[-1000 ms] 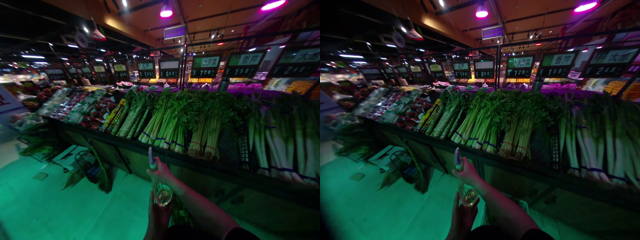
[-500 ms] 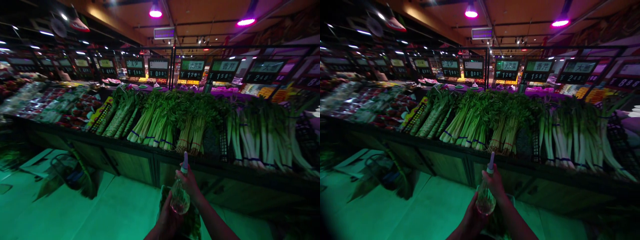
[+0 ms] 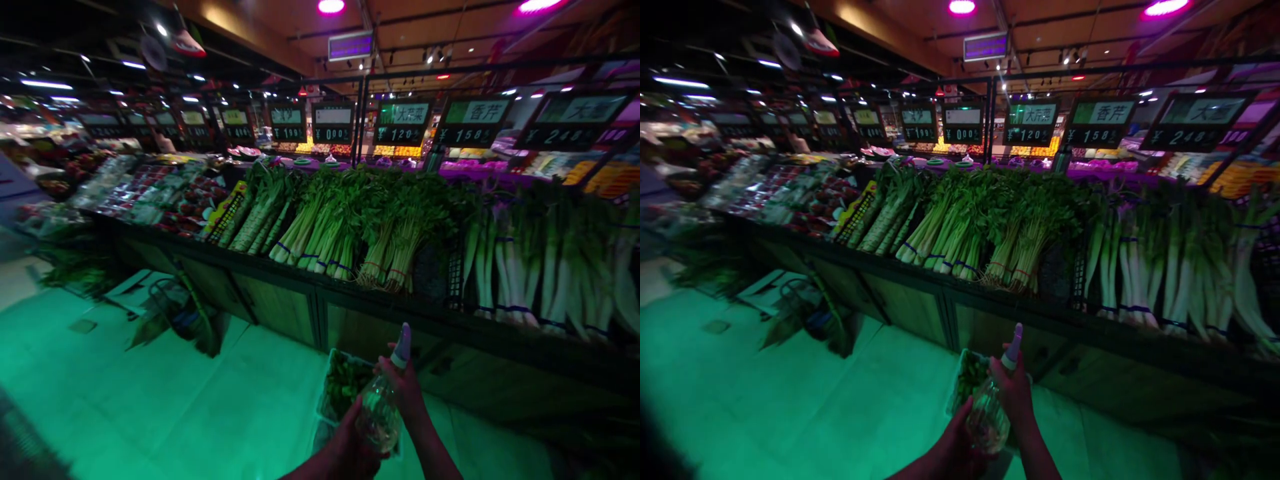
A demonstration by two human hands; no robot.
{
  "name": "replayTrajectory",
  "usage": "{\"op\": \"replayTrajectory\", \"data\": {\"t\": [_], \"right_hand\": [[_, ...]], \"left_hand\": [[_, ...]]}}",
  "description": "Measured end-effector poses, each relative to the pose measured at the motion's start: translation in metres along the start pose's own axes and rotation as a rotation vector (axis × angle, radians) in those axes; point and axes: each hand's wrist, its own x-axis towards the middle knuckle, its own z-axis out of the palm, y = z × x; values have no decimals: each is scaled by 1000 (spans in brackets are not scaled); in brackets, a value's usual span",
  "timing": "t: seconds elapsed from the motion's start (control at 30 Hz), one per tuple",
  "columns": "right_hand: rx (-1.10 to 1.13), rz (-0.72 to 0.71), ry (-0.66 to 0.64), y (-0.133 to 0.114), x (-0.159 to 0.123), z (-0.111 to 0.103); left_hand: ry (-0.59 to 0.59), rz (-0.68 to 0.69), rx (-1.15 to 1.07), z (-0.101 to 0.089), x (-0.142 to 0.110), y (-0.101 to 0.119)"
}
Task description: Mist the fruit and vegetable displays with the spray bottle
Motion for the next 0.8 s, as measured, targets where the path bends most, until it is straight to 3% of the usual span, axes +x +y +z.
{"op": "replayTrajectory", "data": {"t": [0.1,0.2,0.3,0.4,0.5,0.63,0.73,0.8], "right_hand": [[-11,-10,-41,-5,-2,3],[-33,-14,-34,-11,5,6],[-12,19,-46,-15,18,18],[18,2,-78,-16,28,52],[18,-66,-121,-17,34,111],[-1,-135,-257,-24,42,218],[-51,-179,-378,-31,47,303],[-94,-204,-440,-35,46,355]], "left_hand": [[59,47,41,9,-18,6],[-1,35,84,6,-16,17],[-203,70,154,-18,7,32],[-330,134,180,-45,22,61],[-286,135,128,-61,3,105],[-135,139,6,-83,-51,177],[-8,264,-74,-119,-83,228],[16,342,-137,-149,-96,259]]}}
